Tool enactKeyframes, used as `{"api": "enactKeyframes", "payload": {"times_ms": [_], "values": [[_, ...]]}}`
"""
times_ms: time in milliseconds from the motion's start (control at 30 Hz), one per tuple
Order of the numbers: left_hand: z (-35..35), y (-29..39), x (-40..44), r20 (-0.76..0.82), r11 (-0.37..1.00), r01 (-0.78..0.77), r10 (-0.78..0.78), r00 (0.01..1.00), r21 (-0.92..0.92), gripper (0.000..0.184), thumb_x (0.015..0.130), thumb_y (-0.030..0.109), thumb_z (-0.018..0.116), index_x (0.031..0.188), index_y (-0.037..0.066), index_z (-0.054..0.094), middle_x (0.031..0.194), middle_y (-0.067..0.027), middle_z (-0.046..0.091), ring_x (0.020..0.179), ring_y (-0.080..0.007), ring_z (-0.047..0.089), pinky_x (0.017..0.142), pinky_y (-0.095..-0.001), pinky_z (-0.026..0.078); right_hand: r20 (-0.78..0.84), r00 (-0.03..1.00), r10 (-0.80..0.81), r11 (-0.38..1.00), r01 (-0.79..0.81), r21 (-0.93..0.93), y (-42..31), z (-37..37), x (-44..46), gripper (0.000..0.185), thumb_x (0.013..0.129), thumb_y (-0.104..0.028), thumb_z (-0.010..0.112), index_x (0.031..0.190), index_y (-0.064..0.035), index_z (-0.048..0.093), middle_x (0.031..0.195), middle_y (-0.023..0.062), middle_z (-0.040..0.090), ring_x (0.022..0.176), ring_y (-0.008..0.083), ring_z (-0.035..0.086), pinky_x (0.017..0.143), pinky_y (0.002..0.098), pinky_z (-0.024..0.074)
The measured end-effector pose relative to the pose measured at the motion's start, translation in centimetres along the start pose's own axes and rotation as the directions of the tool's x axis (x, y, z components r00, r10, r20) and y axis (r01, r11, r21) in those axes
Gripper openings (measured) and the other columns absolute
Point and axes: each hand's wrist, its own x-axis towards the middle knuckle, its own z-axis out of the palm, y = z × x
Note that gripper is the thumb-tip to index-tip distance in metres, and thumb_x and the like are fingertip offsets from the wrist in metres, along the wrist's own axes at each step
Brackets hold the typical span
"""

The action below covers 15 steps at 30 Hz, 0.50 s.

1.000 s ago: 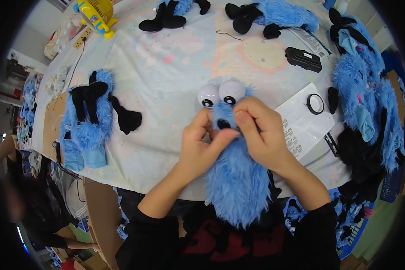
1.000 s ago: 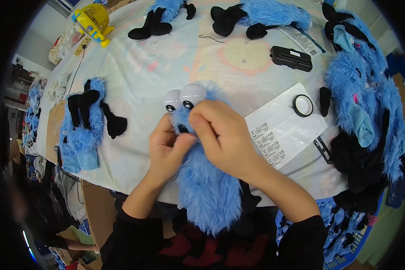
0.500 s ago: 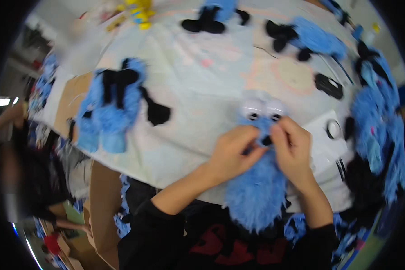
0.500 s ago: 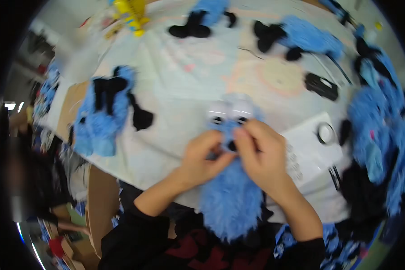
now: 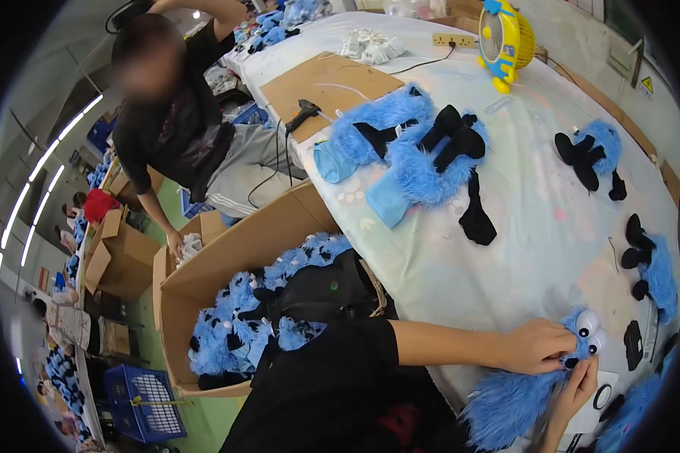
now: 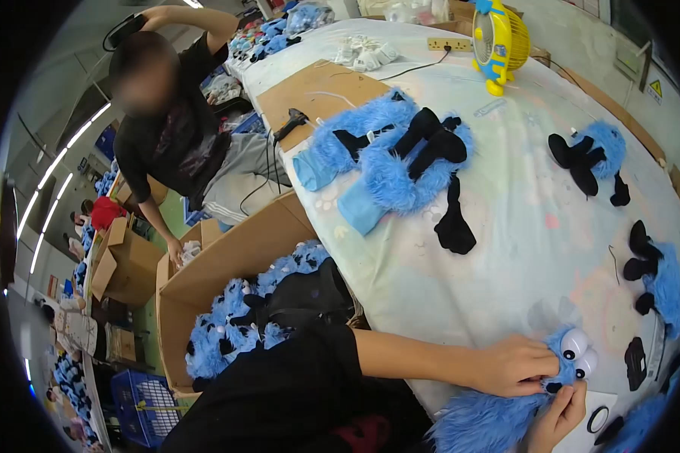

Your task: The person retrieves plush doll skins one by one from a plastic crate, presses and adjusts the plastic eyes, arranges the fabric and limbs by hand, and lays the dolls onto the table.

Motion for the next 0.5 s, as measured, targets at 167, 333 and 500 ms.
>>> {"api": "enactKeyframes", "payload": {"times_ms": [167,333,500], "values": [[0.1,0.6,-0.1,0.054,0.999,0.043,-0.042,0.998,-0.017,0.022,0.068,0.006,0.063,0.081,0.008,0.046,0.072,-0.0041,0.05,0.061,-0.0209,0.046,0.059,-0.0282,0.039,-0.066,0.996,0.058,0.998,-0.058,-0.001,0.5,-0.3,-0.3,0.022,0.094,-0.016,0.034,0.077,-0.0048,0.041,0.065,-0.0011,0.033,0.06,0.0082,0.026,0.054,0.022,0.0239],[-0.3,0.8,0.3,0.086,0.986,0.113,-0.103,0.991,-0.123,0.021,0.071,0.007,0.063,0.085,0.007,0.047,0.077,-0.0035,0.049,0.064,-0.0183,0.046,0.06,-0.0265,0.038,-0.124,0.992,0.024,1.0,-0.026,-0.014,0.2,-0.8,-0.3,0.022,0.093,-0.017,0.036,0.074,-0.0055,0.04,0.063,-0.0009,0.033,0.058,0.0091,0.026,0.053,0.0225,0.0239],[-1.3,0.6,1.4,-0.078,0.939,0.205,-0.235,0.969,-0.275,0.022,0.077,0.008,0.061,0.093,0.006,0.047,0.083,-0.0029,0.048,0.068,-0.014,0.044,0.062,-0.0246,0.037,-0.218,0.976,0.03,1.0,-0.029,0.008,0.9,-1.0,0.4,0.021,0.093,-0.016,0.036,0.075,-0.0064,0.039,0.064,-0.0017,0.031,0.058,0.0089,0.025,0.054,0.0219,0.0238]]}}
